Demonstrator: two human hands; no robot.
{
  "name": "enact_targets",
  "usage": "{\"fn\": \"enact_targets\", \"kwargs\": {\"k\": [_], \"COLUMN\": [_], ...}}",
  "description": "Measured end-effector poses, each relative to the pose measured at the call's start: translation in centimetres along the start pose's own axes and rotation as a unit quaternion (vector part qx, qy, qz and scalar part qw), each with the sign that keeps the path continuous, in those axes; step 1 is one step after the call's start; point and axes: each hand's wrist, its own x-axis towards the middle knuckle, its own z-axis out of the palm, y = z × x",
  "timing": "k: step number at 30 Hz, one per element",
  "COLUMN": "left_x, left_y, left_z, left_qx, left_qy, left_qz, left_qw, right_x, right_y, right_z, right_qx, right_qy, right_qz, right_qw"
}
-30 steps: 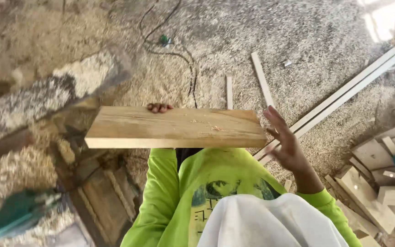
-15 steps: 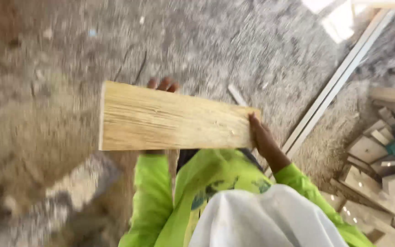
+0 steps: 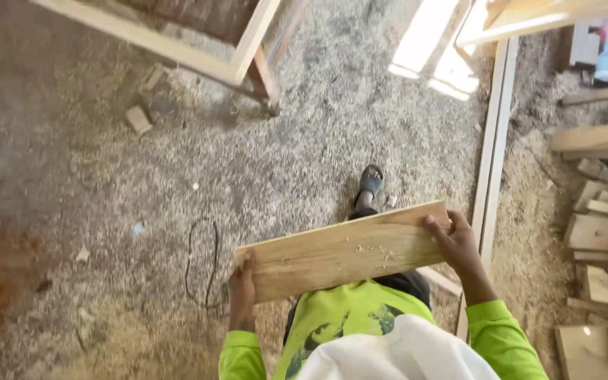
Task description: Measuring, planing, and nailing wooden boards to assemble a frame.
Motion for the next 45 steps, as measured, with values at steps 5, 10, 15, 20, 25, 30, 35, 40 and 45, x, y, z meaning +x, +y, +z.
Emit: {"fn": "enact_targets", "kwargs": {"k": [5, 10, 15, 20, 25, 30, 35, 40, 45], "left_x": [9.3, 16.0, 20.7, 26.4, 37.1, 50.6, 62.9, 70.4, 81.4], "left_y": [5.5, 14.8, 25.3, 34.3, 45.1, 58.8, 73.2, 87.7, 92.3], "left_z": [10.2, 20.4, 29.4, 35.7, 41.9, 49.8, 57.4, 66.0, 75.4], "left_qx": [0.019, 0.019, -0.133, -0.104, -0.085, -0.162, 0.038, 0.030, 0.009], "left_qy": [-0.014, -0.027, -0.003, 0.006, -0.013, -0.096, -0.195, -0.198, -0.095], "left_qz": [0.003, 0.108, 0.106, 0.070, 0.091, 0.174, 0.275, 0.343, 0.272], "left_qw": [1.000, 0.994, 0.985, 0.992, 0.992, 0.967, 0.941, 0.918, 0.958], "right_x": [16.2, 33.8, 48.2, 54.2, 66.7, 79.9, 88.2, 96.4, 108.8], "right_y": [0.4, -5.2, -12.5, -23.9, -27.9, -30.5, -36.9, -38.2, -36.8], "right_z": [-1.4, -5.7, -11.3, -12.3, -10.2, -8.0, -7.2, -8.1, -10.4], "right_qx": [0.033, 0.035, -0.161, -0.075, -0.058, -0.077, -0.048, -0.011, -0.079], "right_qy": [-0.024, -0.078, -0.067, -0.064, -0.017, 0.046, 0.126, 0.185, 0.205], "right_qz": [0.047, 0.045, -0.070, -0.018, -0.014, 0.082, 0.145, 0.177, 0.163], "right_qw": [0.998, 0.995, 0.982, 0.995, 0.998, 0.993, 0.980, 0.966, 0.962]}}
